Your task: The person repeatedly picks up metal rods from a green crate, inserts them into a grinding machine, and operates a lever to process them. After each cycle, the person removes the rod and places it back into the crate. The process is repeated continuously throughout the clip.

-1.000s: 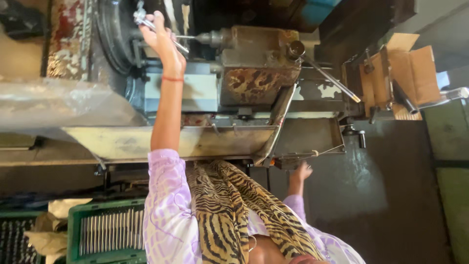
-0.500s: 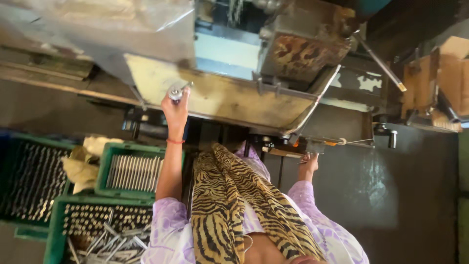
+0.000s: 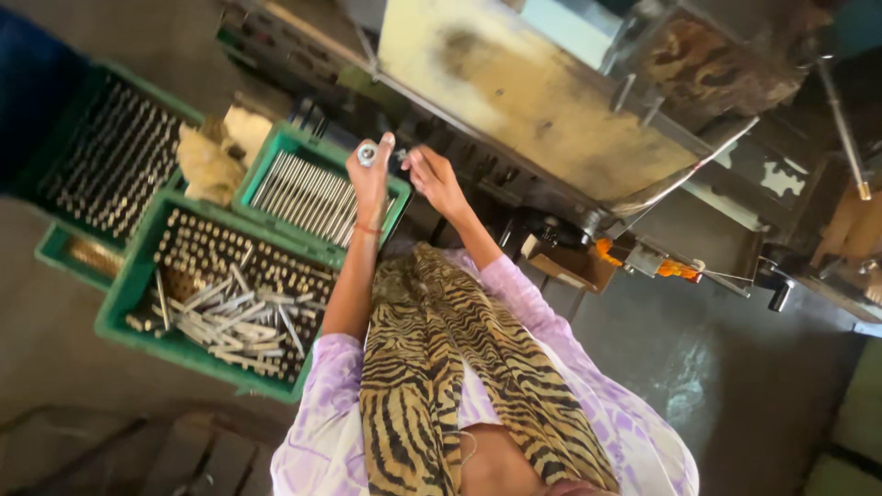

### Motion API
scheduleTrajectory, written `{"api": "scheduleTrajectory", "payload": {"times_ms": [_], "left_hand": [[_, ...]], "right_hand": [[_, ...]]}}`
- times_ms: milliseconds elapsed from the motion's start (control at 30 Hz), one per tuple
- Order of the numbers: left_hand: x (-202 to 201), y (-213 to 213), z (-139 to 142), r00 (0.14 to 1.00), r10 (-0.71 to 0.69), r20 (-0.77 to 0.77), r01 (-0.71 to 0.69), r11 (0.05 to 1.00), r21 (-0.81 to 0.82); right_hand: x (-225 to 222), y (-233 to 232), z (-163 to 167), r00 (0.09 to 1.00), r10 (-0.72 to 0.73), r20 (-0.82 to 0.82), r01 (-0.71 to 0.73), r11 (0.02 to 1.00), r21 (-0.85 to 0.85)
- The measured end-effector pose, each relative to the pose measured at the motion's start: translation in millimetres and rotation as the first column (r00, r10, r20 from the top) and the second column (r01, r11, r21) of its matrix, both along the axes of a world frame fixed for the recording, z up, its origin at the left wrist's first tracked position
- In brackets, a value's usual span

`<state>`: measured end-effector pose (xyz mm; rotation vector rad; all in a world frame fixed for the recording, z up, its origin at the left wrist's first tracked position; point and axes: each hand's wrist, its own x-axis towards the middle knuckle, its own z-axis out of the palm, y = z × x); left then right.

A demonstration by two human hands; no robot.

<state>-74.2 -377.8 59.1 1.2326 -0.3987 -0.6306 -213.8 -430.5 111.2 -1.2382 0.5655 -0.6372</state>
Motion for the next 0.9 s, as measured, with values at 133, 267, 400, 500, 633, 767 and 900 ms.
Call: {"api": "scheduleTrajectory", "payload": {"times_ms": [133, 267, 400, 500, 633, 767, 900], "left_hand": [[14, 57, 3, 0.997, 0.068, -0.039, -0.069, 0.997, -0.036], [29, 97, 24, 0.971, 0.119, 0.209, -0.127, 0.992, 0.023], [45, 133, 37, 0.658, 0.135, 0.74, -0.146, 0.988, -0.051], [45, 144, 33, 0.827, 0.185, 0.53, -0.197, 0.98, -0.034], [47, 145, 22, 0.923, 0.297, 0.244, -0.284, 0.955, -0.084], [54, 143, 26, 0.94, 0.289, 0.181, -0.273, 0.956, -0.112], [54, 146, 36, 0.992, 0.053, 0.114, -0.037, 0.99, -0.134]], "right_hand": [[38, 42, -7, 0.999, -0.028, -0.016, 0.027, 0.996, -0.081], [57, 70, -12, 0.999, -0.006, -0.043, 0.005, 0.999, -0.04], [62, 87, -6, 0.985, 0.059, -0.164, -0.05, 0.997, 0.058], [72, 106, 0, 0.993, 0.051, -0.107, -0.048, 0.998, 0.031], [82, 139, -1, 1.0, -0.017, 0.006, 0.016, 0.994, 0.107], [92, 155, -7, 0.987, -0.143, 0.076, 0.151, 0.983, -0.108], [104, 155, -9, 0.945, -0.307, 0.115, 0.312, 0.95, -0.022]]}}
